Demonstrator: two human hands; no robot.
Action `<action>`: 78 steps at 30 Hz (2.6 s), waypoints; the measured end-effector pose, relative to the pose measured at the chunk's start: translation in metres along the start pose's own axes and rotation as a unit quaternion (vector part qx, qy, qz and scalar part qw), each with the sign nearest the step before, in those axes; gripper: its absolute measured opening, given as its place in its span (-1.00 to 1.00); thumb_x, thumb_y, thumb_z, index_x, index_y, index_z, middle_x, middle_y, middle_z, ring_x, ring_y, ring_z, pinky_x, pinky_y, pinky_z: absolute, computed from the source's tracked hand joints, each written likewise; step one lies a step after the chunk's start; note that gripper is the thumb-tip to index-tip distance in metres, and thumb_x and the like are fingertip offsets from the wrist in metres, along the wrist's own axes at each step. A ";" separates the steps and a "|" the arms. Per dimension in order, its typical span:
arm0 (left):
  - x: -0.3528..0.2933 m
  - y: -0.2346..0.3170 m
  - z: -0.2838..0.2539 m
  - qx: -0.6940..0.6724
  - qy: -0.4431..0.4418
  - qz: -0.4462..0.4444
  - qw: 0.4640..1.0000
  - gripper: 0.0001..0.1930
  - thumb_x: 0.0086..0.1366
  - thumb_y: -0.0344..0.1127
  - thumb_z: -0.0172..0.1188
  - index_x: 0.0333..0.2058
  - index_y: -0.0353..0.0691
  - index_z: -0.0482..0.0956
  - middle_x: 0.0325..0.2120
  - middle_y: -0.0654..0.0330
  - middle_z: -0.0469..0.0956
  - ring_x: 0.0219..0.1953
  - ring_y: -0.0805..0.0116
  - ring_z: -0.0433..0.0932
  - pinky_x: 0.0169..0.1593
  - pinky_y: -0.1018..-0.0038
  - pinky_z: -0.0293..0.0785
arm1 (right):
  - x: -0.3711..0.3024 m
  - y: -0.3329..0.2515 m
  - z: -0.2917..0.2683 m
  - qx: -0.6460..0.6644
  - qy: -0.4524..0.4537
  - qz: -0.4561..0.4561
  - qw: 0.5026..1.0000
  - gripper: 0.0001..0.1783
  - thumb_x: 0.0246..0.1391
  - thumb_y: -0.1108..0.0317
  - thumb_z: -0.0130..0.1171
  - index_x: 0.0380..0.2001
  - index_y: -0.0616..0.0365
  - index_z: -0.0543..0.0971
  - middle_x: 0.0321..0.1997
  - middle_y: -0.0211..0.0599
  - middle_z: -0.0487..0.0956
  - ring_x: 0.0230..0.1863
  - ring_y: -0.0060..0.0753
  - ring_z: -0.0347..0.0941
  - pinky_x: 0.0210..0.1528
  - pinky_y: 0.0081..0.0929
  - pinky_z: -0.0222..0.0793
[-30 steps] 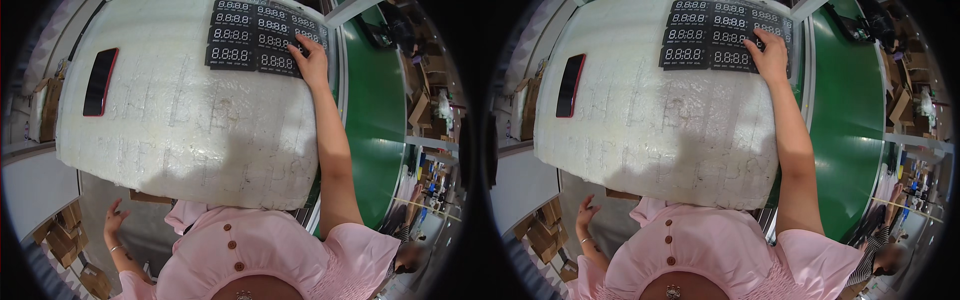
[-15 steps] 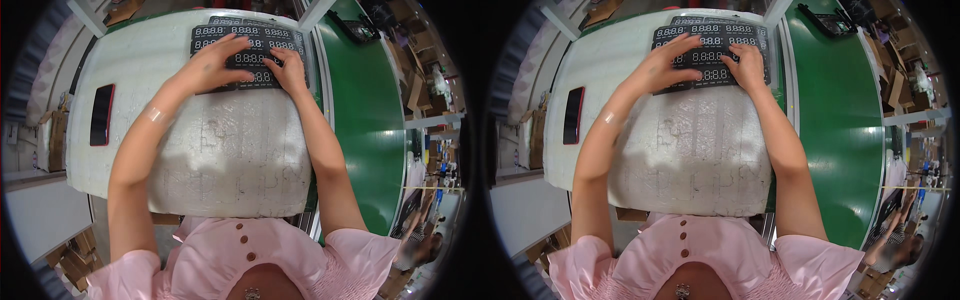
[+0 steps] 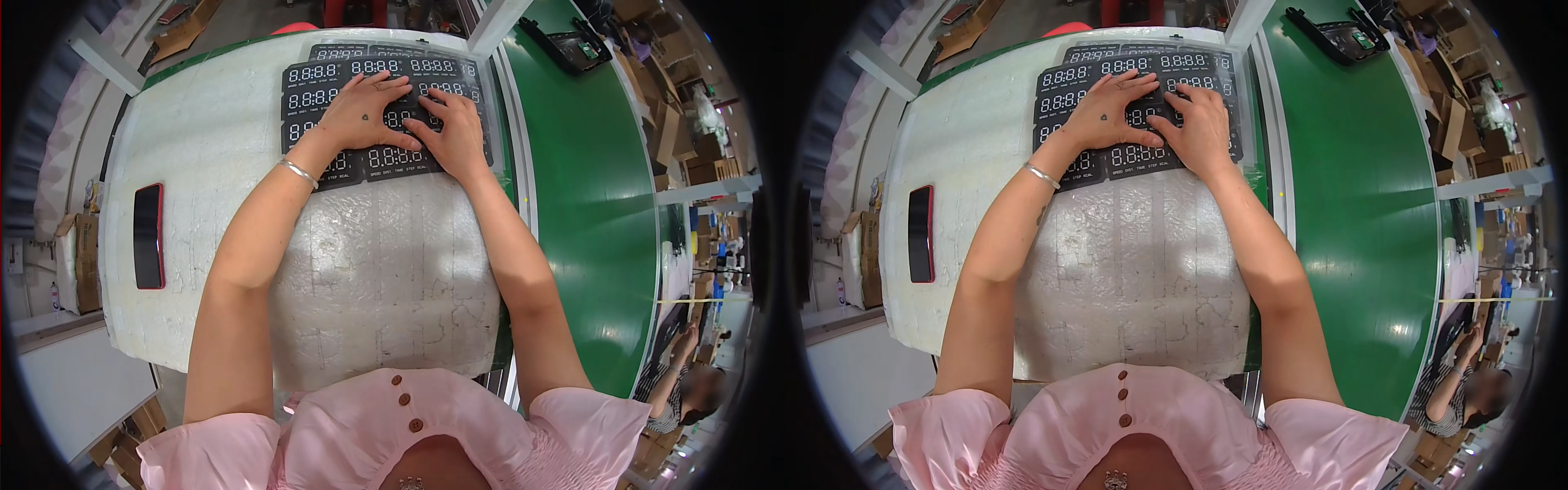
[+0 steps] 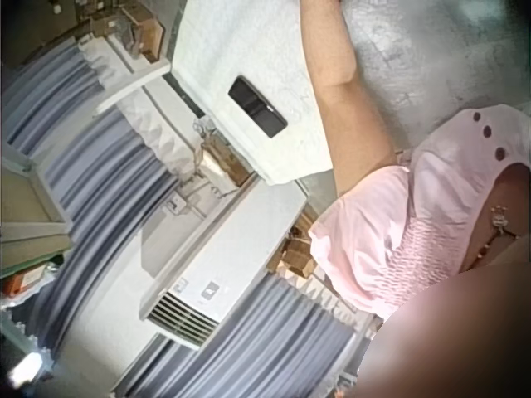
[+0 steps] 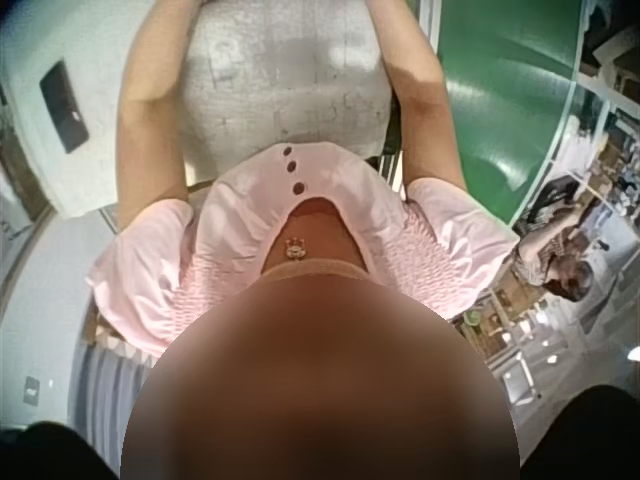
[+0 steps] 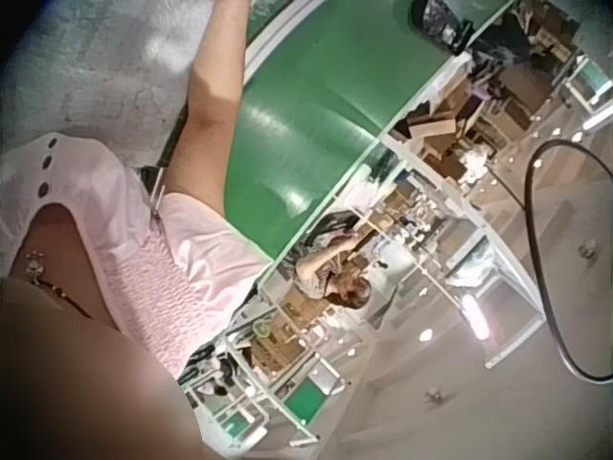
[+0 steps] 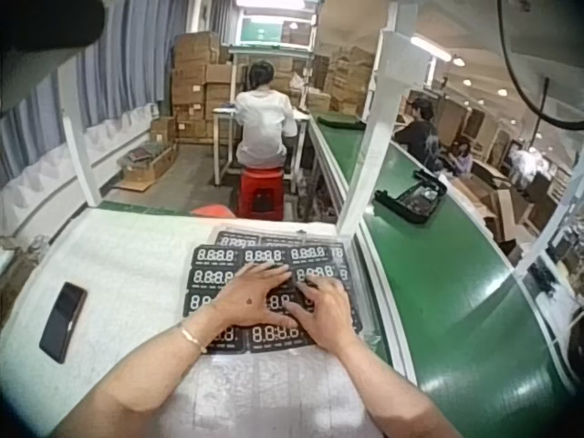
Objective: Assembling an exercise equipment control panel by applying display overlays and checking components.
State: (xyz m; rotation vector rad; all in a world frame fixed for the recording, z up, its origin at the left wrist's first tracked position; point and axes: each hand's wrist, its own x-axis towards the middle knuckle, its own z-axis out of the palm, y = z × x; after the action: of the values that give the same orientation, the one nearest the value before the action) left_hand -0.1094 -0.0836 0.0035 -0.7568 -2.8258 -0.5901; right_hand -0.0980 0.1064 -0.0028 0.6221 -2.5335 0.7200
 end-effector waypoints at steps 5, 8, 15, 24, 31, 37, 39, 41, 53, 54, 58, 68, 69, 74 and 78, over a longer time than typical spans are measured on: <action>0.000 0.000 0.001 -0.016 0.018 0.000 1.000 0.01 -0.26 0.43 0.30 0.13 -0.13 0.41 0.22 0.28 0.29 0.32 0.26 0.13 0.36 0.22 -0.04 | 0.007 -0.002 -0.002 0.026 -0.032 0.030 0.999 -0.61 -0.17 0.19 0.36 -0.24 0.15 0.66 0.00 -0.22 0.54 0.06 -0.12 0.35 0.11 -0.27 0.25; 0.001 0.002 0.000 -0.037 0.018 -0.008 0.999 -0.01 -0.26 0.41 0.31 0.12 -0.11 0.42 0.21 0.28 0.31 0.31 0.25 0.15 0.36 0.23 -0.02 | 0.006 -0.004 0.000 0.054 -0.041 0.049 0.996 -0.62 -0.16 0.23 0.36 -0.22 0.16 0.66 -0.01 -0.23 0.56 0.03 -0.12 0.37 0.10 -0.28 0.26; -0.001 0.003 -0.002 -0.050 0.028 -0.021 0.998 -0.07 -0.26 0.22 0.43 0.11 -0.11 0.43 0.16 0.25 0.37 0.28 0.18 0.19 0.30 0.27 0.12 | 0.006 -0.011 0.000 -0.025 -0.002 -0.001 1.000 -0.62 -0.16 0.29 0.35 -0.23 0.24 0.64 -0.08 -0.20 0.59 0.00 -0.12 0.38 0.07 -0.29 0.31; -0.004 0.005 0.000 -0.114 0.071 -0.035 0.990 -0.10 -0.30 0.16 0.47 0.09 -0.06 0.43 0.03 0.16 0.48 0.16 0.16 0.35 0.19 0.30 0.29 | 0.010 -0.015 0.002 0.060 0.002 0.090 0.994 -0.72 -0.24 0.36 0.41 -0.37 0.22 0.66 -0.23 -0.20 0.61 -0.09 -0.16 0.42 0.02 -0.32 0.33; -0.008 0.004 0.006 -0.123 0.098 -0.023 0.987 -0.20 -0.31 0.19 0.46 -0.03 0.00 0.52 -0.10 0.21 0.56 0.01 0.17 0.49 0.08 0.29 0.40 | 0.007 -0.024 -0.004 0.051 -0.020 0.135 0.989 -0.73 -0.22 0.36 0.40 -0.37 0.18 0.64 -0.19 -0.23 0.57 -0.06 -0.15 0.40 0.05 -0.32 0.29; -0.008 0.005 -0.001 -0.121 0.071 -0.045 0.989 -0.21 -0.28 0.13 0.46 -0.02 -0.08 0.52 -0.09 0.21 0.56 0.02 0.18 0.48 0.07 0.32 0.40 | -0.003 -0.016 -0.001 -0.012 0.055 -0.005 0.998 -0.70 -0.18 0.31 0.37 -0.30 0.16 0.65 -0.13 -0.24 0.58 0.00 -0.09 0.36 0.06 -0.26 0.27; -0.007 0.001 0.002 -0.123 0.102 -0.028 0.987 -0.23 -0.33 0.17 0.46 -0.07 -0.02 0.53 -0.14 0.23 0.57 -0.06 0.19 0.53 0.01 0.31 0.44 | -0.007 -0.019 -0.002 -0.005 0.046 -0.058 0.997 -0.72 -0.14 0.31 0.33 -0.29 0.16 0.66 -0.11 -0.28 0.59 0.02 -0.08 0.36 0.06 -0.21 0.26; -0.005 0.000 0.000 -0.124 0.091 -0.031 0.988 -0.23 -0.32 0.15 0.47 -0.05 -0.02 0.53 -0.12 0.22 0.57 -0.05 0.19 0.52 0.02 0.31 0.44 | -0.006 -0.025 -0.004 -0.015 0.064 -0.064 0.996 -0.76 -0.14 0.36 0.31 -0.31 0.16 0.66 -0.12 -0.32 0.60 0.03 -0.11 0.36 0.05 -0.20 0.27; -0.020 0.007 -0.022 -0.261 0.163 0.046 0.950 0.05 -0.36 0.03 0.55 0.20 -0.02 0.27 0.00 0.09 0.50 0.08 0.09 0.43 0.17 0.25 0.31 | 0.024 0.058 -0.094 0.469 0.150 0.226 0.841 -0.87 0.04 0.36 0.24 -0.56 0.02 0.53 -0.31 -0.48 0.56 -0.32 -0.63 0.39 -0.27 -0.62 0.28; -0.018 0.008 -0.020 -0.253 0.138 0.018 0.957 0.02 -0.33 0.02 0.54 0.19 -0.02 0.28 -0.01 0.09 0.50 0.07 0.08 0.44 0.16 0.25 0.31 | 0.029 0.085 -0.109 0.462 0.222 0.307 0.802 -0.88 0.05 0.31 0.25 -0.53 -0.01 0.54 -0.41 -0.55 0.52 -0.39 -0.66 0.36 -0.33 -0.62 0.26; -0.011 0.012 -0.014 -0.220 0.120 -0.010 0.968 -0.07 -0.22 -0.01 0.51 0.19 -0.03 0.29 -0.05 0.10 0.53 0.03 0.10 0.45 0.15 0.28 0.32 | 0.039 0.205 -0.150 0.507 0.343 0.405 0.679 -0.85 0.04 0.17 0.29 -0.40 -0.11 0.54 -0.52 -0.62 0.43 -0.47 -0.68 0.32 -0.42 -0.63 0.25; -0.006 0.022 -0.031 -0.127 0.067 -0.004 0.990 -0.22 -0.11 0.02 0.43 0.08 -0.20 0.41 -0.08 0.07 0.54 0.01 0.06 0.45 0.12 0.27 0.30 | 0.059 0.291 -0.121 -0.181 0.101 0.263 0.942 0.17 -0.08 0.23 0.34 0.36 -0.29 -0.32 -0.04 -0.01 0.54 -0.13 0.12 0.53 -0.08 -0.08 0.41; -0.004 0.024 -0.030 -0.123 0.067 0.002 0.990 -0.22 -0.11 0.02 0.43 0.08 -0.20 0.41 -0.08 0.07 0.54 0.01 0.06 0.45 0.12 0.27 0.30 | 0.058 0.284 -0.127 -0.179 0.109 0.265 0.941 0.17 -0.08 0.23 0.34 0.36 -0.29 -0.32 -0.04 -0.01 0.54 -0.13 0.12 0.53 -0.08 -0.08 0.41; -0.012 0.067 -0.032 -0.061 0.089 0.093 0.990 -0.28 -0.09 -0.06 0.42 0.06 -0.21 0.42 0.06 0.05 0.42 0.18 -0.05 0.29 0.21 0.15 0.20 | 0.039 0.183 -0.156 -0.161 0.162 0.278 0.933 0.08 -0.14 0.27 0.35 0.35 -0.25 -0.12 -0.38 -0.11 0.61 -0.32 0.06 0.56 -0.23 -0.05 0.44; -0.004 0.163 -0.063 -0.037 0.142 0.217 0.965 -0.31 -0.12 -0.20 0.42 0.07 -0.06 0.43 0.18 0.11 0.30 0.26 0.01 0.19 0.25 -0.01 0.09 | -0.047 0.017 -0.212 -0.013 0.158 0.187 0.969 0.10 -0.19 0.42 0.35 0.36 -0.01 -0.11 -0.52 -0.20 0.60 -0.48 -0.05 0.56 -0.40 -0.25 0.45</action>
State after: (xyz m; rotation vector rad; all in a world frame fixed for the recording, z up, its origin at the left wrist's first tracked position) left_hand -0.0203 0.0185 0.1144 -1.1576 -2.2885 -0.6669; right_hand -0.0104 0.2550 0.1304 0.0065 -2.3724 0.8350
